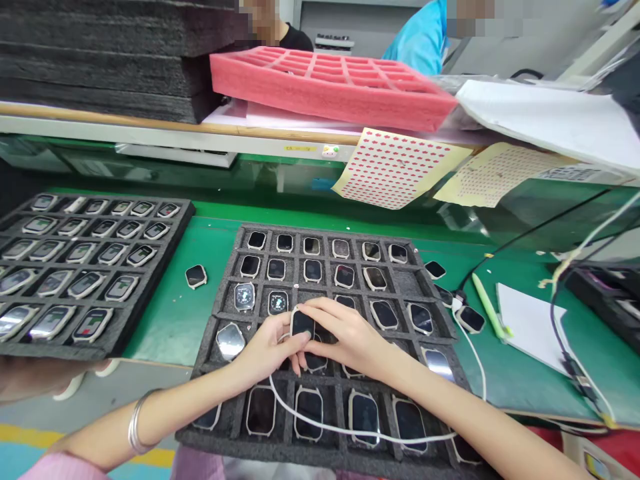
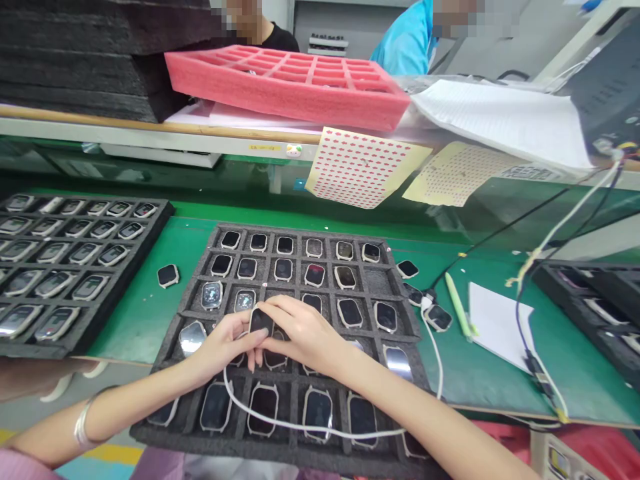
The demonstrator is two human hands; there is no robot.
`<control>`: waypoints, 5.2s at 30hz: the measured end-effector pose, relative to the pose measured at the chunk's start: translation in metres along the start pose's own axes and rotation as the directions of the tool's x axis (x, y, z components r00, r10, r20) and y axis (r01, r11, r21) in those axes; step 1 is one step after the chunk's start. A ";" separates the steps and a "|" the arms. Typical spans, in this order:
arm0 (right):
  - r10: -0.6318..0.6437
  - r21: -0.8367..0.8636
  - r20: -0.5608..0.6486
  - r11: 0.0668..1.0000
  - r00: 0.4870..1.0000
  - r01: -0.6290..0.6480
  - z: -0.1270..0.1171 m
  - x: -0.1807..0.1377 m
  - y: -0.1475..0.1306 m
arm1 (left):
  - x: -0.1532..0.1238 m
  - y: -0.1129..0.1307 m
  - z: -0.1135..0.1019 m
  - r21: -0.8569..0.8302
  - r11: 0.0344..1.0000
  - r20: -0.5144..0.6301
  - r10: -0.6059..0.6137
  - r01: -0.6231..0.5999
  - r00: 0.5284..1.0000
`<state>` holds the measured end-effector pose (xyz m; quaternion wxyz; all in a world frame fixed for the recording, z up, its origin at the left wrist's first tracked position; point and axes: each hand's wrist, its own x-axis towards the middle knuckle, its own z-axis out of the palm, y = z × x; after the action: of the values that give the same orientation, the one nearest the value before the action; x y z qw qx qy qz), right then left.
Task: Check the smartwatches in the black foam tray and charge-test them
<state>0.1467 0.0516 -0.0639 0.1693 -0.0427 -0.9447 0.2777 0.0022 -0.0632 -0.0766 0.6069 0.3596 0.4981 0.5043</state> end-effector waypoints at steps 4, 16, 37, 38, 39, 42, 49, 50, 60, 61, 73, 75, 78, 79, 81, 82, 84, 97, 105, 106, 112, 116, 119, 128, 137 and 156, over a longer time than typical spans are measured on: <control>0.024 0.137 -0.023 0.990 0.999 -0.020 0.000 0.000 -0.005 | -0.004 0.002 -0.003 -0.008 1.000 0.048 -0.019 0.020 0.999; 0.046 0.247 -0.039 0.968 0.998 -0.035 0.003 -0.006 -0.009 | -0.009 -0.005 -0.005 0.045 0.999 0.089 -0.018 0.014 0.996; -0.011 -0.012 -0.096 1.000 0.995 0.010 0.005 -0.008 -0.010 | -0.010 -0.008 -0.004 0.196 0.980 0.068 0.003 -0.016 0.998; -0.015 -0.025 -0.097 1.000 0.995 0.013 0.005 -0.008 -0.009 | -0.011 -0.008 -0.003 0.204 0.979 0.058 0.005 -0.017 0.998; -0.018 -0.037 -0.099 0.999 0.995 0.015 0.006 -0.008 -0.009 | -0.011 -0.007 -0.002 0.213 0.977 0.048 0.008 -0.018 0.999; -0.023 -0.060 -0.108 0.998 0.994 0.017 0.007 -0.008 -0.008 | -0.010 -0.005 0.000 0.239 0.971 0.022 0.019 -0.024 1.000; -0.014 -0.059 -0.109 0.998 0.994 0.008 0.009 -0.008 -0.008 | -0.010 -0.010 -0.002 0.258 0.965 0.027 0.036 -0.041 0.999; -0.009 -0.049 -0.109 0.999 0.994 0.003 0.009 -0.008 -0.009 | -0.010 -0.010 -0.002 0.265 0.963 0.030 0.035 -0.042 0.999; 0.170 0.170 -0.107 0.974 0.980 -0.151 -0.019 0.006 0.021 | -0.009 -0.018 0.003 0.125 0.990 0.035 0.064 -0.068 0.997; 0.186 0.087 -0.081 0.980 0.979 -0.179 -0.019 0.006 0.024 | -0.009 -0.020 0.003 0.104 0.992 0.012 0.067 -0.068 0.998; 0.298 -0.448 0.182 0.873 0.937 -0.191 -0.053 -0.021 0.017 | -0.005 0.000 0.008 0.093 0.993 0.042 -0.073 0.069 0.996; 0.290 -0.408 0.135 0.888 0.947 -0.213 -0.047 -0.024 0.024 | 0.001 0.008 0.019 0.075 0.991 0.068 -0.115 0.110 0.991; 0.297 -0.395 0.095 0.887 0.950 -0.238 -0.046 -0.029 0.029 | 0.013 0.014 0.034 0.069 0.991 0.086 -0.124 0.118 0.989; 0.301 -0.386 0.063 0.886 0.952 -0.255 -0.049 -0.031 0.029 | 0.017 0.014 0.037 0.066 0.993 0.079 -0.102 0.097 0.992; 0.296 -0.324 -0.056 0.898 0.954 -0.298 -0.058 -0.035 0.024 | 0.024 0.011 0.040 0.063 0.996 0.074 -0.061 0.057 0.995; 0.284 -0.269 -0.121 0.913 0.951 -0.307 -0.062 -0.037 0.021 | 0.027 0.008 0.040 0.059 0.997 0.082 -0.057 0.052 0.995; 0.236 -0.152 -0.192 0.952 0.953 -0.267 -0.066 -0.040 0.014 | 0.030 0.004 0.037 0.052 0.996 0.112 -0.074 0.069 0.991; 0.074 -0.264 0.000 0.962 0.997 -0.071 -0.029 -0.038 0.006 | 0.030 -0.006 0.037 0.010 1.000 0.073 -0.009 0.008 0.997; 0.089 -0.094 -0.057 0.991 0.994 -0.095 -0.019 -0.045 0.008 | 0.025 -0.009 0.033 -0.006 0.999 0.090 -0.033 0.034 0.995; 0.095 -0.069 -0.065 0.993 0.993 -0.099 -0.018 -0.045 0.007 | 0.024 -0.009 0.032 0.000 0.999 0.090 -0.038 0.038 0.995; 0.131 -0.033 -0.117 0.990 0.984 -0.136 -0.014 -0.047 0.005 | 0.025 -0.009 0.033 0.010 0.999 0.088 -0.038 0.037 0.995; 0.133 0.000 -0.123 0.991 0.983 -0.134 -0.013 -0.048 0.005 | 0.024 -0.009 0.032 0.035 0.999 0.092 -0.038 0.035 0.995; 0.128 0.021 -0.133 0.992 0.983 -0.126 -0.013 -0.049 0.006 | 0.023 -0.009 0.031 0.051 0.998 0.096 -0.037 0.032 0.995; 0.124 0.148 -0.158 0.984 0.980 -0.100 -0.014 -0.048 0.003 | 0.020 -0.001 0.033 0.093 0.995 0.102 -0.041 0.031 0.994; 0.380 0.762 -0.034 0.609 0.925 -0.222 -0.016 -0.044 0.003 | 0.019 0.002 0.031 -0.206 0.967 0.333 -0.072 0.147 0.940; 0.227 0.322 -0.033 0.924 0.973 -0.205 -0.024 -0.046 0.003 | 0.019 0.002 0.030 0.098 0.994 0.145 0.033 -0.048 0.989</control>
<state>0.1985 0.0587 -0.0601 0.1750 -0.1285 -0.8710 0.4407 0.0309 -0.0426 -0.0723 0.6117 0.4354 0.4706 0.4634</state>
